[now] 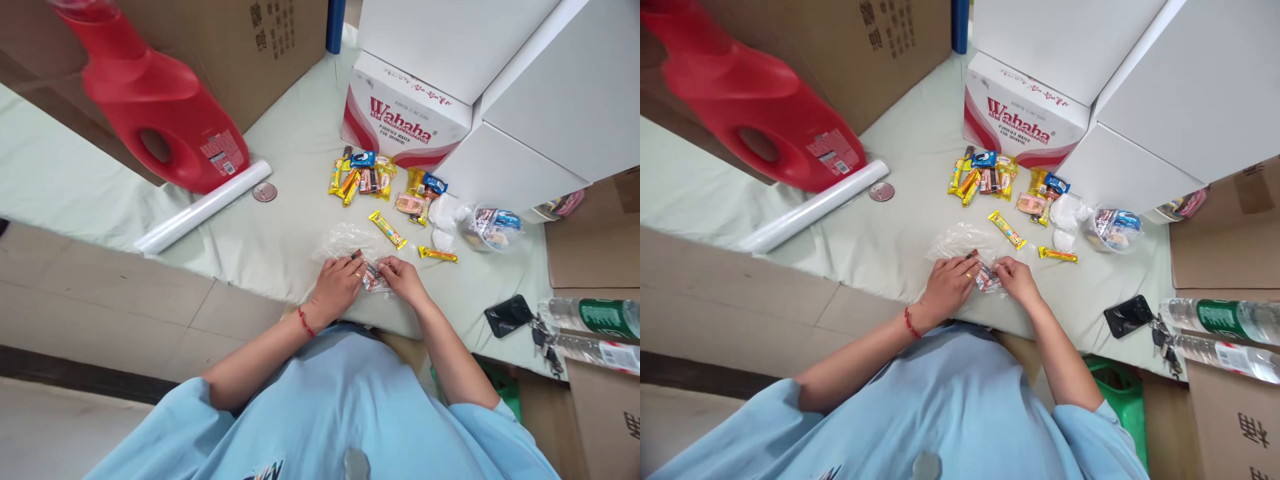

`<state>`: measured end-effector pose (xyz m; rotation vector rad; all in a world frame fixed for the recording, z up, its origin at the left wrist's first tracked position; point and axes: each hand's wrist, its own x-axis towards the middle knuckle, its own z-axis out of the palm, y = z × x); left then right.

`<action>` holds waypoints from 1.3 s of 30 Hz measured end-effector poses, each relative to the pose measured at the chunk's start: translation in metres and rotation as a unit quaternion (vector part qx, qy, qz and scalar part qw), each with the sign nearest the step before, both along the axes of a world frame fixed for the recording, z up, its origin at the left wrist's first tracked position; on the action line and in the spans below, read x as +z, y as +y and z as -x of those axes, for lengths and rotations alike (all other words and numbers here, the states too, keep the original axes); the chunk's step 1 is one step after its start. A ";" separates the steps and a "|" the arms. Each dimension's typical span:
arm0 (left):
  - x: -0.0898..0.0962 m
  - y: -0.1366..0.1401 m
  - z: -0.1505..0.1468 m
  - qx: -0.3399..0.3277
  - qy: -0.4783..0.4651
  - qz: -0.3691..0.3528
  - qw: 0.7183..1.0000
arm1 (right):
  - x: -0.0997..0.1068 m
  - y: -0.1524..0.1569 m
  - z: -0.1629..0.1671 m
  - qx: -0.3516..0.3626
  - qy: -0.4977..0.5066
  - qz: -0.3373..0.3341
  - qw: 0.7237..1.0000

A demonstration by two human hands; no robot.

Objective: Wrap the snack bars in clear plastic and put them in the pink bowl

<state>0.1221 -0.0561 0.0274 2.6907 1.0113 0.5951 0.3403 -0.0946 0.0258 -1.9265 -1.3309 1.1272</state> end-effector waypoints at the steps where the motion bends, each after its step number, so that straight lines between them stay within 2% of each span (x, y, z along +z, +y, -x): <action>1: -0.001 0.002 -0.001 0.002 0.006 -0.005 1.000 | 0.000 -0.005 -0.005 -0.019 0.007 -0.005 1.000; 4: 0.000 0.002 0.000 0.013 0.017 -0.015 1.000 | 0.003 -0.016 -0.023 -0.057 -0.024 -0.016 0.998; 8: 0.005 -0.003 0.000 0.008 0.052 0.008 0.999 | 0.016 -0.006 -0.045 -0.069 -0.175 -0.052 0.981; 10: 0.006 -0.004 -0.001 0.001 0.071 0.029 0.997 | 0.023 0.013 -0.045 -0.031 -0.237 -0.082 0.967; 13: 0.007 -0.004 -0.002 -0.003 0.095 0.077 0.993 | 0.029 0.048 -0.028 0.082 -0.290 -0.093 0.949; 15: 0.009 -0.005 -0.003 0.006 0.102 0.107 0.989 | 0.029 0.069 -0.011 0.137 -0.339 -0.060 0.929; 18: 0.014 -0.007 -0.005 0.022 0.100 0.132 0.986 | 0.027 0.090 0.006 0.164 -0.401 0.010 0.901; 22: 0.018 -0.009 -0.008 0.027 0.104 0.146 0.984 | 0.031 0.104 0.007 0.183 -0.376 0.043 0.908; 28: 0.018 -0.008 -0.008 0.029 0.116 0.144 0.982 | 0.038 0.102 -0.006 0.228 -0.322 -0.074 0.916; 33: 0.019 -0.008 -0.007 0.025 0.119 0.144 0.982 | 0.036 0.105 -0.015 0.197 -0.311 0.001 0.930; 36: 0.019 -0.008 -0.008 0.031 0.114 0.148 0.982 | 0.038 0.107 -0.019 0.208 -0.213 0.042 0.954; 39: 0.019 -0.008 -0.009 0.032 0.111 0.154 0.981 | 0.046 0.102 -0.019 0.225 -0.159 0.009 0.961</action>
